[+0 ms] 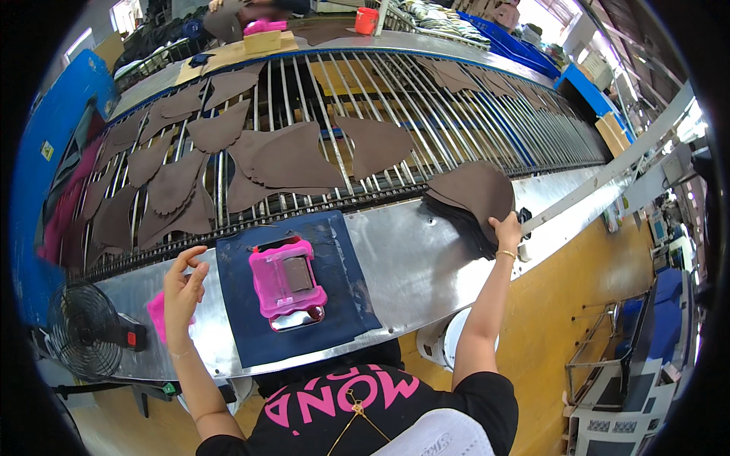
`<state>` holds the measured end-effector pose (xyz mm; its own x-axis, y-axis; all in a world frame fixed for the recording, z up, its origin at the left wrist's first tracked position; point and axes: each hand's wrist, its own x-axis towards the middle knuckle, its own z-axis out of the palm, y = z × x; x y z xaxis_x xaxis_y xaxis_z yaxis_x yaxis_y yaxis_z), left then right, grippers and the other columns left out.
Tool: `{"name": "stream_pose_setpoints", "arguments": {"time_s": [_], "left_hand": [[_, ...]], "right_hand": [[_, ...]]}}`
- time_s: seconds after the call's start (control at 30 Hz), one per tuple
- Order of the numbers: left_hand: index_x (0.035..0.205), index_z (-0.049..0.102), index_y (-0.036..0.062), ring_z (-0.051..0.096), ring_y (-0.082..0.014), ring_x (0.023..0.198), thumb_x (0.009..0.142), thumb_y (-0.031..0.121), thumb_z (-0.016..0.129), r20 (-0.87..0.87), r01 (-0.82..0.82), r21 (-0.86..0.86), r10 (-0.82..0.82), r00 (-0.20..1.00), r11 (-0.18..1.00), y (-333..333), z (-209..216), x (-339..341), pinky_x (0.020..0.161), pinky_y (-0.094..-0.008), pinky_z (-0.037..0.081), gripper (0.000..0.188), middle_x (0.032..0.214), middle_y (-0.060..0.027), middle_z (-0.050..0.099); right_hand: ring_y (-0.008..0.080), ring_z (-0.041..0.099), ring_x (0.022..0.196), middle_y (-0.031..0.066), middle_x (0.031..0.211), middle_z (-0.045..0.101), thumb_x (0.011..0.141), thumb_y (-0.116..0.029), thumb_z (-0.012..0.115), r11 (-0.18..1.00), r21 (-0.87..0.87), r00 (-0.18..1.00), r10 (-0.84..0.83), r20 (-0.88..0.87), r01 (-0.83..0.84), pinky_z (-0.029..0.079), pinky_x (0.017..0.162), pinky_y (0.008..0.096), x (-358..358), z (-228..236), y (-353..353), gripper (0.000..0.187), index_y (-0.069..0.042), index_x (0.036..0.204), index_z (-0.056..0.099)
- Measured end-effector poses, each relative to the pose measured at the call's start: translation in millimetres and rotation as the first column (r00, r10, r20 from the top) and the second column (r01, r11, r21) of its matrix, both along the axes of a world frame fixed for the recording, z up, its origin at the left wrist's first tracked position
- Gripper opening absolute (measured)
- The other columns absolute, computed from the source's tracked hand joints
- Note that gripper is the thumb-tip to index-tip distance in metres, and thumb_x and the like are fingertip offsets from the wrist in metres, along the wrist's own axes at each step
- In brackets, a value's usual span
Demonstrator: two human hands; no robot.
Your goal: The person repeatedly picks up brown fabric pieces from a stack and places them onto a moving conveyor belt. The pieces are handled one at a time and arranged in a line along the belt.
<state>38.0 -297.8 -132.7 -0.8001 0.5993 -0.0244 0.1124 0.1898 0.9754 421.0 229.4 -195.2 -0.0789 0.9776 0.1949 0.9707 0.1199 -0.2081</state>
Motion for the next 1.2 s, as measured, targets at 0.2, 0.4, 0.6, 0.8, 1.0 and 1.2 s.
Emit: {"name": "stream_pose_setpoints", "arguments": {"time_s": [0.2, 0.4, 0.6, 0.8, 1.0, 1.2], "left_hand": [[0.115, 0.06, 0.0064, 0.04, -0.0004, 0.048, 0.088, 0.009, 0.063, -0.028, 0.018, -0.002, -0.018, 0.999, 1.0, 14.9, 11.6, 3.1, 0.041, -0.0172, 0.03, 0.028, 0.081, 0.0039, 0.048], [0.123, 0.056, 0.0067, 0.054, -0.0064, 0.063, 0.085, 0.014, 0.068, -0.219, 0.096, 0.173, -0.056, 0.974, 0.98, 61.5, 25.6, 18.4, 0.047, -0.018, 0.042, 0.041, 0.098, -0.0036, 0.053], [0.111, 0.056, -0.0019, 0.061, -0.0116, 0.057, 0.091, 0.021, 0.062, 0.048, -0.039, 0.186, 0.03, 0.998, 0.982, 36.4, 26.9, 6.8, 0.047, -0.0214, 0.047, 0.032, 0.083, -0.0055, 0.06], [0.098, 0.062, -0.0018, 0.061, -0.0092, 0.056, 0.092, 0.017, 0.06, -0.164, -0.195, 0.279, 0.247, 0.955, 0.94, -38.5, 59.5, 12.4, 0.05, -0.0192, 0.046, 0.02, 0.069, -0.0023, 0.061], [0.096, 0.064, -0.0013, 0.058, -0.0061, 0.056, 0.089, 0.014, 0.064, -0.269, -0.277, 0.163, 0.313, 0.911, 0.947, -75.6, 49.9, 8.6, 0.05, -0.0192, 0.044, 0.016, 0.068, -0.0004, 0.06], [0.091, 0.065, -0.0011, 0.057, -0.0061, 0.054, 0.086, 0.01, 0.065, -0.167, -0.211, 0.01, 0.21, 0.963, 0.977, -62.4, 30.6, 11.2, 0.048, -0.0196, 0.042, 0.012, 0.067, -0.0015, 0.059]], "right_hand": [[0.0229, 0.067, 0.059, 0.0178, 0.088, 0.065, 0.096, -0.013, 0.048, 0.974, -0.024, 0.868, 0.189, -0.459, -0.225, 0.049, 0.04, 0.026, -51.1, 96.2, -91.5, 0.031, -0.008, 0.127, 0.043], [0.0179, 0.067, 0.056, 0.0113, 0.088, 0.066, 0.097, -0.02, 0.049, 0.751, 0.165, 0.348, 0.474, -0.809, -0.639, 0.049, 0.042, 0.0228, -113.1, 139.5, -171.0, 0.03, -0.004, 0.121, 0.042], [0.0189, 0.067, 0.064, 0.0124, 0.093, 0.065, 0.095, -0.016, 0.054, 0.273, 0.142, -0.079, 0.229, -0.97, -0.952, 0.051, 0.05, 0.0243, -177.7, 112.1, -245.7, 0.032, -0.002, 0.121, 0.042], [0.0249, 0.067, 0.072, 0.0157, 0.085, 0.068, 0.087, -0.014, 0.065, 0.096, 0.218, -0.108, 0.635, -0.765, -0.971, 0.049, 0.065, 0.0309, -216.1, 70.1, -271.9, 0.032, 0.001, 0.114, 0.054], [0.0299, 0.064, 0.068, 0.0148, 0.082, 0.068, 0.082, -0.011, 0.069, 0.004, 0.202, -0.131, 0.747, -0.652, -0.979, 0.048, 0.062, 0.033, -230.3, 60.0, -285.5, 0.02, -0.003, 0.1, 0.064], [0.0265, 0.06, 0.065, 0.0114, 0.078, 0.066, 0.078, -0.003, 0.068, 0.005, 0.319, -0.151, 0.873, -0.464, -0.948, 0.046, 0.06, 0.0342, -216.4, 58.9, -271.5, 0.021, -0.006, 0.098, 0.067]]}}
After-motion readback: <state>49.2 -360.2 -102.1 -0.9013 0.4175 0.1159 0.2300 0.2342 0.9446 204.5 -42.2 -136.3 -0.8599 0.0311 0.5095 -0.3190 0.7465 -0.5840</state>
